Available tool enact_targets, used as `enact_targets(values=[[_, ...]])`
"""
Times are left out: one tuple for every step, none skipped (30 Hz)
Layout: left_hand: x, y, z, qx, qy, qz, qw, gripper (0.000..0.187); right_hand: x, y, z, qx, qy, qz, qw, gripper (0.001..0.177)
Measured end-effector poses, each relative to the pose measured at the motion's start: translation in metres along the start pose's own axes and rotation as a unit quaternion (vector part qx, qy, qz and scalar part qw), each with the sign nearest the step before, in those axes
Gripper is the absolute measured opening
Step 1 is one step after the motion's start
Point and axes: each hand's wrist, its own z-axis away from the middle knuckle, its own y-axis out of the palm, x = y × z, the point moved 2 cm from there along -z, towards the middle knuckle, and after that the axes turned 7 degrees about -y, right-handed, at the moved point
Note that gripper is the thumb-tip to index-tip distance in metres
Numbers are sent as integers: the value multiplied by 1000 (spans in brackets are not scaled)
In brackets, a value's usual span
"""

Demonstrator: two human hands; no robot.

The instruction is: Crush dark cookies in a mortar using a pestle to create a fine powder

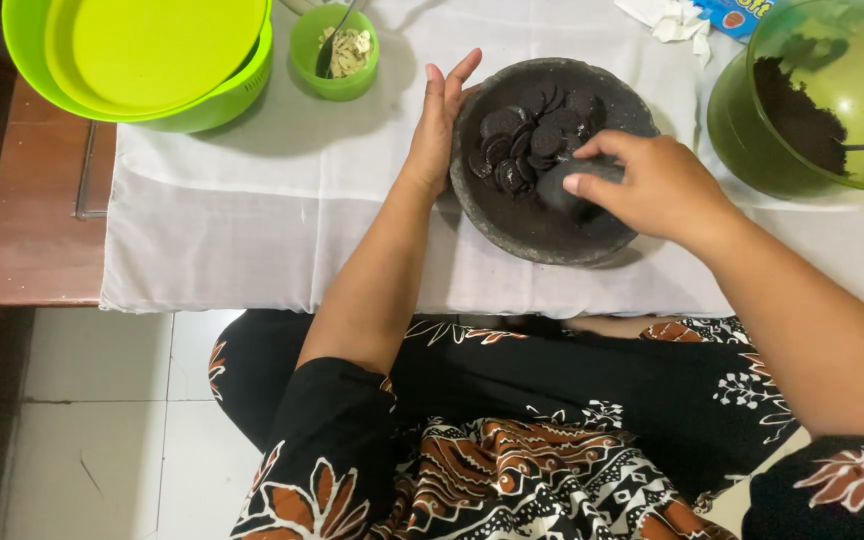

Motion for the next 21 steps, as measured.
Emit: enact_targets(values=[[1, 1, 1, 2, 0, 0, 1000, 92, -1, 1, 3, -2, 2, 0, 1000, 42], [1, 1, 1, 3, -5, 9, 1000, 93, -1, -1, 1, -31, -17, -36, 999, 38], [0, 0, 0, 4, -11, 17, 1000, 93, -1, -2, 0, -60, -36, -72, 995, 33], [0, 0, 1, 3, -14, 18, 1000, 93, 6, -5, -3, -58, -34, -73, 995, 33], [0, 0, 1, 7, -9, 19, 1000, 93, 12, -8, -6, -65, -45, -56, 995, 35], [-1, 0, -1, 13, -1, 20, 1000, 93, 18, -12, -10, -76, -56, -37, 995, 38], [0, -1, 0, 14, -2, 19, 1000, 93, 23, -11, -14, -76, -55, -38, 995, 38], [1, -1, 0, 14, -4, 28, 1000, 92, 30, -10, -18, -73, -82, -20, 994, 39], [1, -1, 0, 15, -7, 36, 999, 91, 36, -10, -23, -70, -109, -1, 992, 40], [0, 0, 1, 13, -7, 38, 999, 91, 39, -8, -26, -68, -110, -1, 992, 40], [-1, 1, 2, -2, -2, 3, 1000, 92, 43, -7, -28, -66, -117, 35, 990, 39], [-2, 1, 3, -17, 3, -33, 999, 93, 46, -5, -31, -66, -124, 70, 988, 37], [-3, 0, 3, -20, 3, -32, 999, 93, 47, -6, -30, -64, -126, 71, 987, 37], [-2, 0, 2, -8, -1, -12, 1000, 93, 48, -7, -29, -48, -129, 80, 987, 37], [-2, 0, 2, 4, -6, 7, 1000, 92, 48, -9, -27, -31, -131, 89, 987, 37], [-1, 0, 1, 3, -6, 9, 1000, 92, 46, -9, -25, -30, -132, 90, 987, 37], [-1, 0, 0, 9, -5, 19, 1000, 93, 44, -9, -24, -6, -126, 107, 986, 36], [0, -1, -1, 15, -4, 29, 999, 94, 42, -9, -23, 18, -120, 124, 985, 35], [1, -1, -1, 14, -4, 30, 999, 94, 42, -11, -22, 19, -120, 125, 985, 35], [2, -2, -1, 14, 0, 27, 1000, 94, 41, -12, -22, 39, -92, 118, 988, 36], [3, -2, -1, 14, 4, 24, 1000, 94, 40, -13, -21, 58, -64, 110, 990, 37]])
